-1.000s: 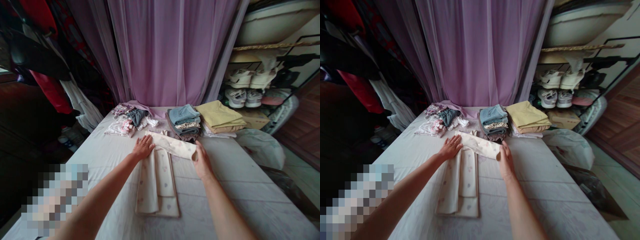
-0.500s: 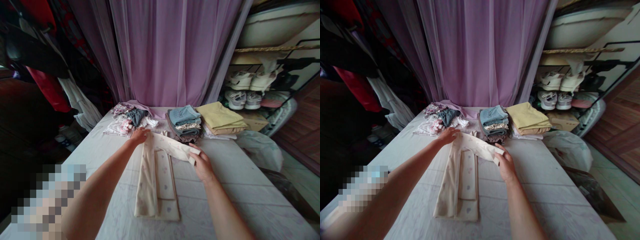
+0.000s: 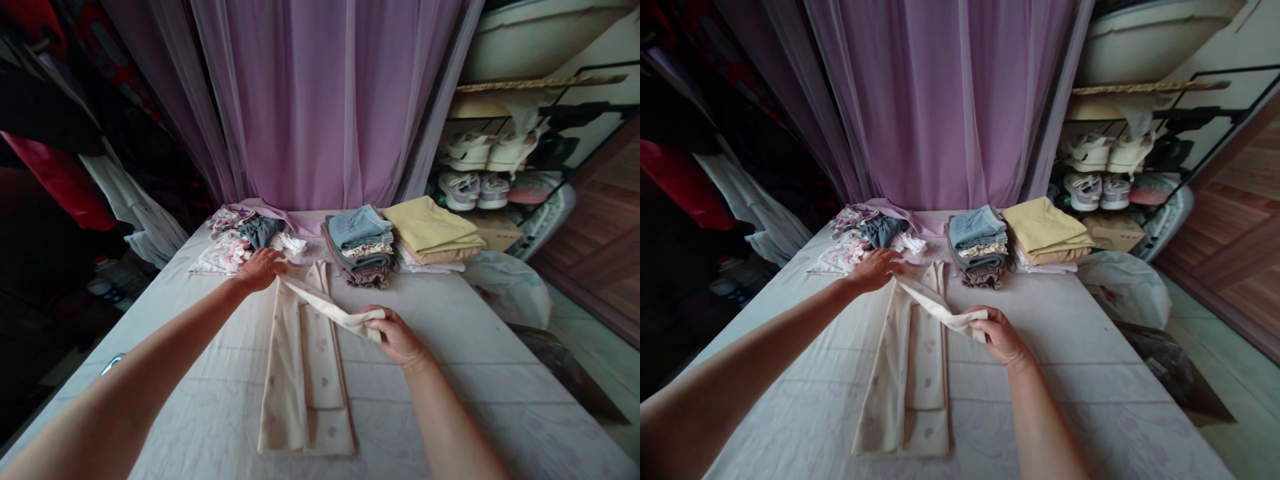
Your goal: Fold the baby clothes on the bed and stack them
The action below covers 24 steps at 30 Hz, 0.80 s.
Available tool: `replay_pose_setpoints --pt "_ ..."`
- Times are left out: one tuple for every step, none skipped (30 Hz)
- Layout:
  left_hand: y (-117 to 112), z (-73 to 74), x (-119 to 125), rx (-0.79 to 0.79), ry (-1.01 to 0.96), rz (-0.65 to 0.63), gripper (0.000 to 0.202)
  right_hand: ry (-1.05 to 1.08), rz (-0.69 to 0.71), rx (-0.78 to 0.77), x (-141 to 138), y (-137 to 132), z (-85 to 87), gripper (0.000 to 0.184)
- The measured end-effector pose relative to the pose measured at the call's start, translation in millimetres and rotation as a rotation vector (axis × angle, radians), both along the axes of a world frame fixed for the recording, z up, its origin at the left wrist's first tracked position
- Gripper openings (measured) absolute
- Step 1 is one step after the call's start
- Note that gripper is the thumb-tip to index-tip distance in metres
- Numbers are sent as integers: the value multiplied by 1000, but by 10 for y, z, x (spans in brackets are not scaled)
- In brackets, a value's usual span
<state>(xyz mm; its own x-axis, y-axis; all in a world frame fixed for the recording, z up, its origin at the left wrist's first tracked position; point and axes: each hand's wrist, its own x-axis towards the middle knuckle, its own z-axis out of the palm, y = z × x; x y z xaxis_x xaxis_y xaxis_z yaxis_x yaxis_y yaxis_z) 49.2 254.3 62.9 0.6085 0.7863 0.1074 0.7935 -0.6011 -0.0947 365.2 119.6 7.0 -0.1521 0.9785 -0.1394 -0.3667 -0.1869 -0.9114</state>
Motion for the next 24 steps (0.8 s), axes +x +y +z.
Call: replay_pose_setpoints --pt "6 0 12 -30 27 11 43 5 -10 0 -5 0 18 16" --pt "18 1 23 -63 50 20 45 8 -19 1 -7 1 28 16" --pt "35 5 30 -94 70 26 47 12 -28 2 -7 3 31 16" --pt "58 12 34 -115 87 33 46 17 -38 2 -5 5 29 16" --pt "85 22 32 -124 102 40 45 23 -47 -1 -2 7 21 16" --pt "116 36 27 -125 120 40 43 30 -55 -5 0 8 10 17" --pt "149 52 18 -119 141 32 40 36 -62 -8 -1 9 -1 19" --pt "182 69 9 -107 166 16 38 38 -64 -10 -6 9 -12 21" --pt "214 85 0 -93 190 -4 36 35 -62 -8 -14 10 -21 22" --pt "243 97 -6 -80 210 -25 34 27 -61 -1 -26 12 -28 24" --pt "268 105 -9 -70 226 -39 34 17 -66 8 -40 17 -34 26" --pt "287 108 -7 -62 237 -44 34 7 -83 18 -54 26 -41 28" --pt "301 106 -2 -56 243 -40 34 -3 -116 26 -67 38 -48 30" --pt "310 100 6 -52 246 -30 35 -11 -167 32 -75 53 -58 31" --pt "315 91 17 -50 249 -18 34 -17 -228 34 -79 71 -70 33" --pt "318 80 28 -50 251 -5 33 -25 -291 35 -78 91 -84 34" --pt "321 70 39 -53 253 10 31 -36 -348 39 -72 112 -100 34" --pt "323 61 50 -60 254 30 30 -51 -392 46 -65 131 -117 35" --pt "326 53 59 -71 253 58 29 -63 -425 56 -57 149 -133 36" --pt "330 47 68 -86 248 94 29 -71 -449 66 -52 163 -146 36" --pt "331 41 76 -105 239 135 29 -70 -464 74 -49 175 -156 37" --pt "330 35 85 -124 222 180 29 -60 -473 78 -50 185 -162 38" --pt "321 26 94 -138 201 225 30 -42 -477 77 -53 191 -163 38" --pt "302 13 107 -147 180 266 31 -22 -477 74 -59 195 -159 38"
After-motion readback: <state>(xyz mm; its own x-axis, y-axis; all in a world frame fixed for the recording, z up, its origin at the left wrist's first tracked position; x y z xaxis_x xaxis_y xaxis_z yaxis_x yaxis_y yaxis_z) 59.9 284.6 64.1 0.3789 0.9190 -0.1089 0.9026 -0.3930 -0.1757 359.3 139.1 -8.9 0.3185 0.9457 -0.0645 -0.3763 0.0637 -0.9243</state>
